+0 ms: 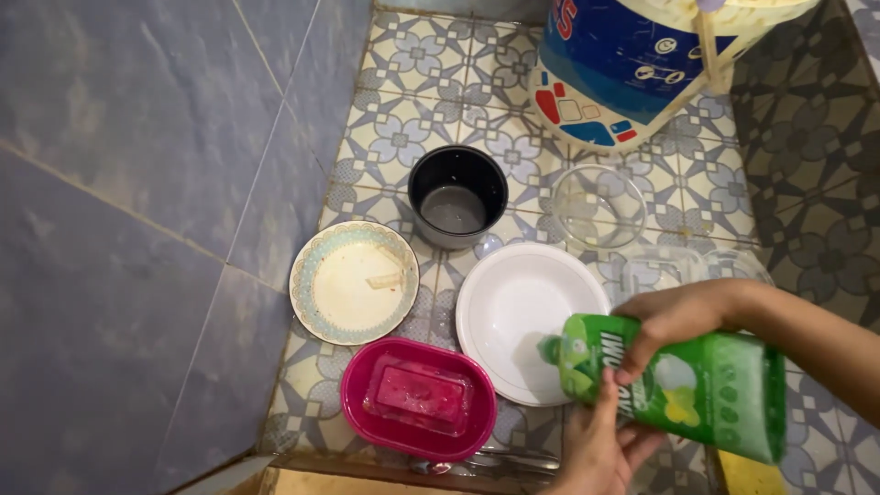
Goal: Washing dishes and plastic containers on the floor using a bucket of water, sponge, and dish soap.
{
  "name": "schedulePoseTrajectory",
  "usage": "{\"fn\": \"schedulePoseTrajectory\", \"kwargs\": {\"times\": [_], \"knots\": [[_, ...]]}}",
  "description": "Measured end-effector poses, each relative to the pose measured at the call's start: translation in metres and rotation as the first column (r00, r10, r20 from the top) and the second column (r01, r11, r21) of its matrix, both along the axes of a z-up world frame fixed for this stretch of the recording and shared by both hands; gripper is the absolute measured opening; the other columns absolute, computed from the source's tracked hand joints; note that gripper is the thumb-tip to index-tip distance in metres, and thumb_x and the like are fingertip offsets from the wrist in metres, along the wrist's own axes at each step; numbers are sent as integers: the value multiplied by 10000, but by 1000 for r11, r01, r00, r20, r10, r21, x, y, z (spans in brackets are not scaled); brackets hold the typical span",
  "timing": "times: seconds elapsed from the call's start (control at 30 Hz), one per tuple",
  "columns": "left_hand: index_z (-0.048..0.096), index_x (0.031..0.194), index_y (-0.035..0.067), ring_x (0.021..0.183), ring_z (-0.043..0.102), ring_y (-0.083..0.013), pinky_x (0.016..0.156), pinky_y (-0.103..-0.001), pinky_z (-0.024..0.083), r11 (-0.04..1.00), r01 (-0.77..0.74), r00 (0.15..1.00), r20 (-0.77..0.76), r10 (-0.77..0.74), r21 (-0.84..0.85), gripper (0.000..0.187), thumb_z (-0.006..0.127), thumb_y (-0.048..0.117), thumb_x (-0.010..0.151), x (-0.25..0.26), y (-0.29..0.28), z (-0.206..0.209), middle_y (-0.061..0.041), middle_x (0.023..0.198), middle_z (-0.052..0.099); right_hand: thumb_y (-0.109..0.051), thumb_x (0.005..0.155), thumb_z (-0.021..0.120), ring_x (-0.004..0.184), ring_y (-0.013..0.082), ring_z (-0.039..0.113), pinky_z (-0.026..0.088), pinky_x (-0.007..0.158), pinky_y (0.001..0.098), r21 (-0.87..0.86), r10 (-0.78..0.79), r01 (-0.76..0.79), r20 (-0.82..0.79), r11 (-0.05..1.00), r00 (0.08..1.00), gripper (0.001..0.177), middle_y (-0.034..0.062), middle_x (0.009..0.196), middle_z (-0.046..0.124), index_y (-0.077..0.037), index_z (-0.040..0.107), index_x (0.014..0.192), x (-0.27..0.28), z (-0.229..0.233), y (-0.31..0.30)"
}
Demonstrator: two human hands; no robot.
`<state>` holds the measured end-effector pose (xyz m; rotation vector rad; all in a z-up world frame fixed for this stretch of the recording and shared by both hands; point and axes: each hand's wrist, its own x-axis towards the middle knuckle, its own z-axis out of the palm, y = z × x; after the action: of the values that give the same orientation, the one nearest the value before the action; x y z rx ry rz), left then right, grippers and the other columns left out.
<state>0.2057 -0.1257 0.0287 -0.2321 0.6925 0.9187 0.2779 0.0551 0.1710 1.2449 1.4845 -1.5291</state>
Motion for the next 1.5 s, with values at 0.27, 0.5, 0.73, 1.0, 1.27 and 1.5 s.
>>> {"fn": "schedulePoseTrajectory", "kwargs": {"times": [0.27,0.5,0.73,1.0,1.27,1.5], "knots": [[468,1506,74,1085,720,-246,899,-396,656,981,0,998,61,-12,195,702,644,573,1044,4,14,-42,-121,1309,648,-414,632,867,958,263,775,606,880,370,139,-60,44,113,989,992,719,141,1082,818,-41,711,1226,-4,3,7],[481,1464,217,1110,744,-246,904,-404,636,999,-6,997,76,3,40,615,637,543,966,3,3,-29,-54,1351,657,-424,622,856,987,225,758,580,917,337,86,70,-72,27,994,997,754,111,1090,820,-50,703,1259,-6,3,3],[456,1447,200,1052,672,-233,872,-392,596,968,116,992,-72,-103,221,594,666,518,992,1,0,-34,27,1343,594,-466,618,891,1046,195,754,556,988,324,180,-34,30,19,983,999,881,82,1169,801,-131,615,1384,14,3,-11],[499,1422,217,1195,669,-176,975,-378,572,955,108,993,-68,-92,275,520,715,379,977,-26,-7,3,4,1312,670,-366,708,915,1060,200,726,552,954,339,213,-53,80,-128,974,990,776,75,1159,767,-128,600,1375,27,5,-31],[593,1398,154,1233,643,-141,1061,-379,543,952,-74,993,112,42,296,413,720,243,1016,-85,-65,7,11,1322,671,-434,691,911,943,154,773,578,839,338,187,305,-301,4,935,952,731,37,1054,782,-188,661,1332,-95,40,-52],[595,1360,150,1173,658,-163,1037,-343,580,952,-273,922,321,217,139,367,719,271,1037,-115,-92,-51,9,1295,658,-510,676,875,930,231,768,560,847,369,265,557,-561,97,785,825,694,89,991,796,-152,677,1235,-179,25,-67]]}}
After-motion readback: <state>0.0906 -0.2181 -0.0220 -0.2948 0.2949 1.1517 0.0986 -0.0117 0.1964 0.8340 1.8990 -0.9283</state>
